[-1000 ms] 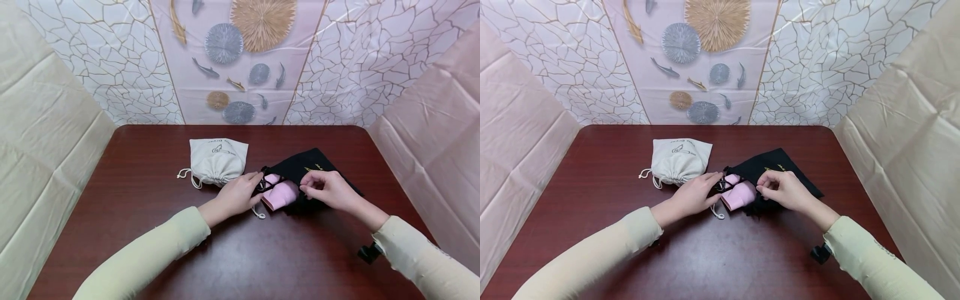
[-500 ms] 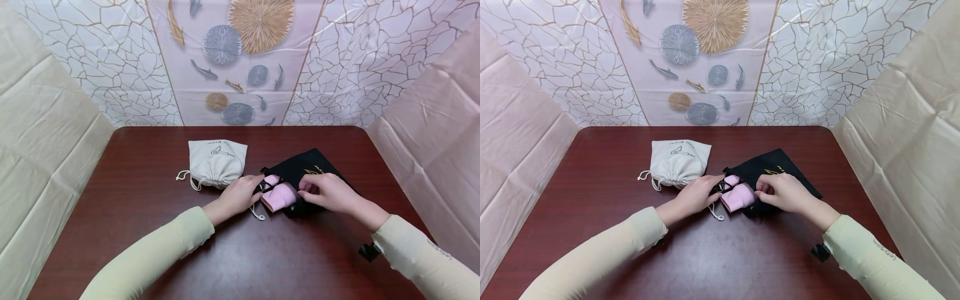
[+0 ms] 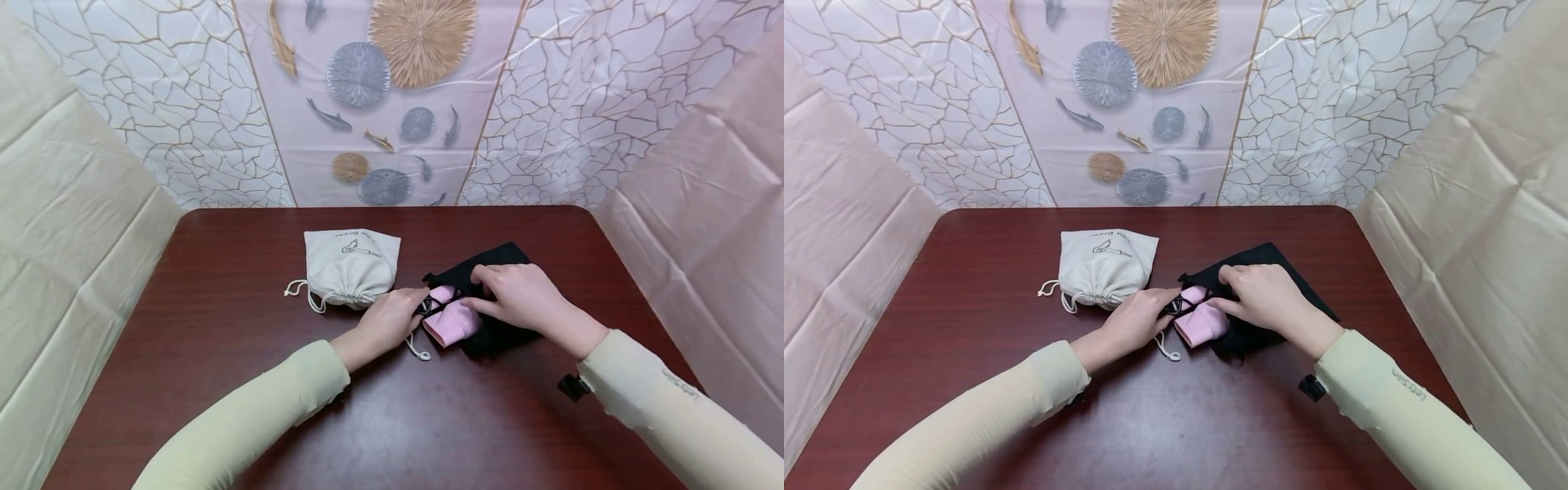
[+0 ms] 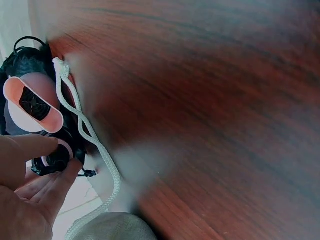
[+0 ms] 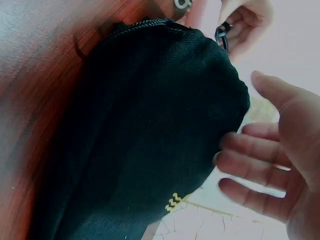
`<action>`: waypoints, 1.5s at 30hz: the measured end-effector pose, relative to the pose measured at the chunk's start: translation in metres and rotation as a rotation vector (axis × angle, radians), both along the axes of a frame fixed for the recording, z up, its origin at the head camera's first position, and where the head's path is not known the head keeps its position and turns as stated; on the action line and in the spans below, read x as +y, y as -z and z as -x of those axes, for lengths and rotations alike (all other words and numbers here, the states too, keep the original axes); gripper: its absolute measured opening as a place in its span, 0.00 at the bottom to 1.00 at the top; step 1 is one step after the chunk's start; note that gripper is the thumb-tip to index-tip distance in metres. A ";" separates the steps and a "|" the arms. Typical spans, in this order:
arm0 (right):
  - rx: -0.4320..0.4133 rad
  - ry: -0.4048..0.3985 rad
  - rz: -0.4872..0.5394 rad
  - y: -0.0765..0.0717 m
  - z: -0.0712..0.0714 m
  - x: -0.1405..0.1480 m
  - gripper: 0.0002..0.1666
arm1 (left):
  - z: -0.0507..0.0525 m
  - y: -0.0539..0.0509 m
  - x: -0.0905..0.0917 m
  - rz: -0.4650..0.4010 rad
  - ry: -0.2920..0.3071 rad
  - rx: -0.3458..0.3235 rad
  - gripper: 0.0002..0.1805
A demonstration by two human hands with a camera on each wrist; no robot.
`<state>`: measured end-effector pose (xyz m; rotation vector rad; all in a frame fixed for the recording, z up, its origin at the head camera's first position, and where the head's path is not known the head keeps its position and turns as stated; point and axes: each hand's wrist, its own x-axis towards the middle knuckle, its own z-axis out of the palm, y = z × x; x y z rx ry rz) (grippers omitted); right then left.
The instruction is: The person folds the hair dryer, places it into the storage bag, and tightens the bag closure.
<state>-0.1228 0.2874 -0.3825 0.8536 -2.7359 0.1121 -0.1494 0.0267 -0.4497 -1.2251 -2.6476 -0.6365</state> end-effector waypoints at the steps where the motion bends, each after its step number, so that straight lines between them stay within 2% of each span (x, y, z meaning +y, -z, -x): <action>1: -0.006 -0.006 -0.028 0.000 0.002 -0.002 0.21 | 0.000 0.001 0.000 -0.009 0.001 0.005 0.14; 4: -0.031 -0.034 -0.083 0.002 0.008 -0.004 0.17 | 0.001 0.003 -0.001 -0.030 0.004 0.015 0.15; 6: -0.049 -0.061 -0.076 0.003 0.011 -0.004 0.13 | 0.001 0.004 -0.001 -0.038 0.000 0.022 0.16; 11: -0.077 -0.136 0.050 0.004 0.015 -0.002 0.04 | 0.000 0.004 0.001 -0.056 -0.010 0.071 0.19; 15: -0.102 -0.149 0.158 0.002 0.015 -0.003 0.04 | -0.001 0.004 0.005 -0.092 -0.022 0.124 0.19; 19: -0.145 -0.154 0.252 0.002 0.014 -0.005 0.06 | -0.002 0.004 0.011 -0.111 -0.075 0.123 0.15; 25: -0.161 -0.176 0.356 0.004 0.013 -0.004 0.08 | -0.005 0.005 0.021 -0.124 -0.147 0.082 0.18; 30: -0.204 -0.166 0.371 0.004 0.014 -0.004 0.06 | -0.005 0.008 0.028 -0.127 -0.153 0.062 0.20; 34: -0.226 -0.132 0.337 0.004 0.011 -0.002 0.05 | -0.003 0.011 0.029 -0.097 -0.168 0.063 0.23; 37: -0.230 -0.126 0.309 0.005 0.009 0.000 0.05 | -0.001 0.011 0.026 -0.046 -0.158 0.054 0.28; 39: -0.234 -0.128 0.302 0.005 0.009 0.001 0.05 | 0.001 0.007 0.022 0.000 -0.132 0.030 0.32; 42: -0.234 -0.136 0.299 0.005 0.008 0.002 0.05 | 0.005 -0.006 0.016 0.087 -0.075 -0.043 0.40; 45: -0.215 -0.150 0.303 0.005 0.007 0.004 0.06 | 0.014 -0.018 0.013 0.163 -0.009 -0.122 0.44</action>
